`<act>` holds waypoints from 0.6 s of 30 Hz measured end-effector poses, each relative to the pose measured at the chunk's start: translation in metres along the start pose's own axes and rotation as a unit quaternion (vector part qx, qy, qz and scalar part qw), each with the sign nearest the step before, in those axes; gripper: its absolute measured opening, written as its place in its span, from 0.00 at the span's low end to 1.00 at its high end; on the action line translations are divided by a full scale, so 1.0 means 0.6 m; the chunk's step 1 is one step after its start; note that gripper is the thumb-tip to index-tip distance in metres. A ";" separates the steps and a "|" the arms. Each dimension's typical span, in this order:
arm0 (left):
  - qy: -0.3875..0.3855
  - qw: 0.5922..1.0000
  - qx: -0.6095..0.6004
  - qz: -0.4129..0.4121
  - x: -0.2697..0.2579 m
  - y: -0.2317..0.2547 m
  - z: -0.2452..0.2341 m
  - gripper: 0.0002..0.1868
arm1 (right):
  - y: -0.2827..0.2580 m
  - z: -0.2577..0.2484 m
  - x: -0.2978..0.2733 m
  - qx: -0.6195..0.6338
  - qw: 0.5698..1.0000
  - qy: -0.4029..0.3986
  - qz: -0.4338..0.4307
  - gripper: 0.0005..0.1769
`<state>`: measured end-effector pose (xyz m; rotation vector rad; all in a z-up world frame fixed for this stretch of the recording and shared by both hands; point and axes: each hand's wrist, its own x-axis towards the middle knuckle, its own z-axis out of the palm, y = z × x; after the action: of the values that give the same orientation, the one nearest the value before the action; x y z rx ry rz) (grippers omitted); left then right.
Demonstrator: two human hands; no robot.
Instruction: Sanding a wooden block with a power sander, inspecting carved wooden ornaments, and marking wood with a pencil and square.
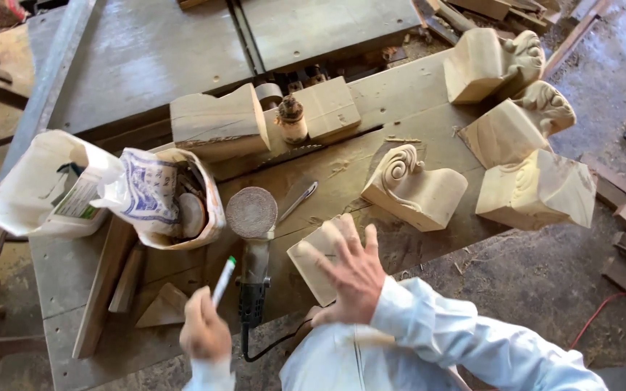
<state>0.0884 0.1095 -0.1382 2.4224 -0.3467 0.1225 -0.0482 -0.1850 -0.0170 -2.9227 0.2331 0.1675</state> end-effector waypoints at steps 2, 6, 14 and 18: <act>0.024 0.996 0.072 0.049 0.015 -0.046 0.055 0.12 | -0.014 -0.042 0.030 0.009 0.991 -0.129 0.024 0.83; 0.047 0.955 0.265 0.123 0.036 -0.038 0.090 0.08 | -0.025 -0.095 0.052 0.032 0.956 -0.284 0.059 0.80; -0.084 0.969 -0.133 0.192 -0.025 0.213 0.035 0.50 | 0.117 0.000 0.017 0.223 0.968 -0.076 -0.087 0.85; 0.033 0.961 -0.244 0.124 -0.055 0.352 0.078 0.64 | 0.143 -0.001 0.034 0.398 0.892 0.007 -0.215 0.72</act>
<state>-0.0022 -0.0685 -0.0494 1.8761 -0.5760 0.2014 -0.0427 -0.2711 -0.0357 -2.0826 -0.2889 -0.0235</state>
